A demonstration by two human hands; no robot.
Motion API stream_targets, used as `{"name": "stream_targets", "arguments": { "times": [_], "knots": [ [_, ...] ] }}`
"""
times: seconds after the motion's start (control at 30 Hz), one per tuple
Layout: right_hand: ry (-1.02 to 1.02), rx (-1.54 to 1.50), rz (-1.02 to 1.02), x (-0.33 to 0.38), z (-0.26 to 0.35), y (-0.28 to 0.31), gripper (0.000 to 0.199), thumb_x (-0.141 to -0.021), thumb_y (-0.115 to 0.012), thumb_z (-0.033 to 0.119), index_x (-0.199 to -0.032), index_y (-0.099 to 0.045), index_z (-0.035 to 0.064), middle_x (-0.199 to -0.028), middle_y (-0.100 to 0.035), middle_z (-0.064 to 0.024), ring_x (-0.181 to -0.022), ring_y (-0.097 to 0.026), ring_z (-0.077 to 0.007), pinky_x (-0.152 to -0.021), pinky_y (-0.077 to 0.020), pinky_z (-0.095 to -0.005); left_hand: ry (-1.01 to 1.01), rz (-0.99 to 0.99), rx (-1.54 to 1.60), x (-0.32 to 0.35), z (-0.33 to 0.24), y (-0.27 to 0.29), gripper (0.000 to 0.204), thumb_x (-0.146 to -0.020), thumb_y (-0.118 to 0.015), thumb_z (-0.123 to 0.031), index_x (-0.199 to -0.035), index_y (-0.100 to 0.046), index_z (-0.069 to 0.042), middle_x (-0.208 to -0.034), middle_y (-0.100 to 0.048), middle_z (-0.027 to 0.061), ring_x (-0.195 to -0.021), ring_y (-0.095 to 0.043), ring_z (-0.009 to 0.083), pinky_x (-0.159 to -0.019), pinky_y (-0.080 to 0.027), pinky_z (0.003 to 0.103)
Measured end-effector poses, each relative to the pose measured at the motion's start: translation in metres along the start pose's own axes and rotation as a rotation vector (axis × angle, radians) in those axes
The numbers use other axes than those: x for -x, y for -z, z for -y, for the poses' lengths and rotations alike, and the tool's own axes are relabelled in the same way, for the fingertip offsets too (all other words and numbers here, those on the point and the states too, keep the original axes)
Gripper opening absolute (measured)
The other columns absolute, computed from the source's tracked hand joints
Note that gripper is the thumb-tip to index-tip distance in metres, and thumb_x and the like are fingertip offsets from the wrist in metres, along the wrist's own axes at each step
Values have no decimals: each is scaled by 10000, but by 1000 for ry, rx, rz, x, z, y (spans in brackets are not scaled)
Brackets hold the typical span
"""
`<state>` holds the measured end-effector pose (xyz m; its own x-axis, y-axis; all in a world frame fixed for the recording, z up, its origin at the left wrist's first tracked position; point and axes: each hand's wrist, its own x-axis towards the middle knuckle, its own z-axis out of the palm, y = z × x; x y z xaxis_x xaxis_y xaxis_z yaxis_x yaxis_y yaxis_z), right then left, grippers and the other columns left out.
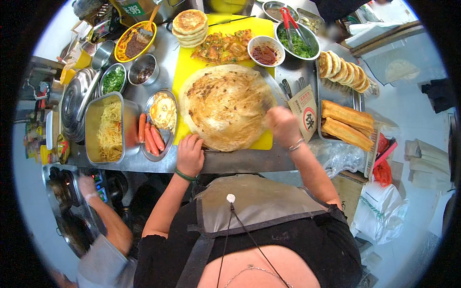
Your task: The person assembles a wrap by spreading sauce on a flatbread, adding shredded vegetables, a fried egg, and a sausage, then folding and rolling it into a cylindrical shape. The finished wrap is placed into a plastic bag for takeaway.
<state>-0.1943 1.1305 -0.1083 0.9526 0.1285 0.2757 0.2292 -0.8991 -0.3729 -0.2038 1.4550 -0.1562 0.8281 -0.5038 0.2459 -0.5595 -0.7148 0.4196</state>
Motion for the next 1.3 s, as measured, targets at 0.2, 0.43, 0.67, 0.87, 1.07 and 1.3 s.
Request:
{"name": "stream_targets", "arguments": {
  "times": [0.2, 0.43, 0.67, 0.87, 1.07, 1.3],
  "knots": [
    [-13, -327, 160, 14, 46, 26, 114, -807, -680, 130, -834, -629, 32, -739, -626, -135, -663, -631, -307, -579, -498, -358, 23, -23, -9, 3, -2, 0, 385, -673, -649, -21, -1053, -587, -25, -1140, -548, 156, -1096, -511, 375, -944, -414, 462],
    [7, -200, 118, -7, 31, 11, 107, -796, -667, 151, -812, -607, 64, -729, -619, -127, -662, -626, -309, -599, -502, -385, 32, -31, 4, 2, -4, -1, 385, -672, -647, -22, -1051, -586, -23, -1141, -549, 161, -1099, -514, 374, -943, -414, 462],
    [-339, -777, -43, -81, 20, -20, 159, -832, -670, 181, -855, -632, 29, -728, -648, -140, -627, -637, -271, -597, -502, -338, 51, -36, -8, 3, -5, 0, 388, -666, -646, -27, -1051, -592, -28, -1134, -557, 152, -1105, -516, 361, -930, -413, 458],
    [-303, -227, -168, -85, -24, -18, 169, -829, -648, 220, -813, -644, 51, -743, -662, -169, -679, -653, -340, -628, -512, -409, 79, -58, -39, 5, -5, 0, 388, -668, -655, -52, -1051, -596, -38, -1136, -561, 134, -1115, -510, 359, -926, -414, 460],
    [-127, -143, -138, -122, 22, -28, 166, -849, -622, 226, -848, -607, 60, -781, -657, -160, -721, -646, -342, -640, -511, -432, 55, -42, -20, 9, 1, -2, 396, -670, -660, -65, -1060, -595, -33, -1143, -557, 133, -1117, -504, 356, -939, -412, 466],
    [232, -293, 146, -134, 79, -74, 174, -831, -651, 210, -799, -551, 71, -751, -601, -124, -702, -617, -314, -604, -490, -406, 70, -73, 17, 15, 8, -5, 374, -683, -651, -65, -1050, -588, -30, -1160, -552, 135, -1121, -500, 348, -949, -404, 463]
  ]
}}
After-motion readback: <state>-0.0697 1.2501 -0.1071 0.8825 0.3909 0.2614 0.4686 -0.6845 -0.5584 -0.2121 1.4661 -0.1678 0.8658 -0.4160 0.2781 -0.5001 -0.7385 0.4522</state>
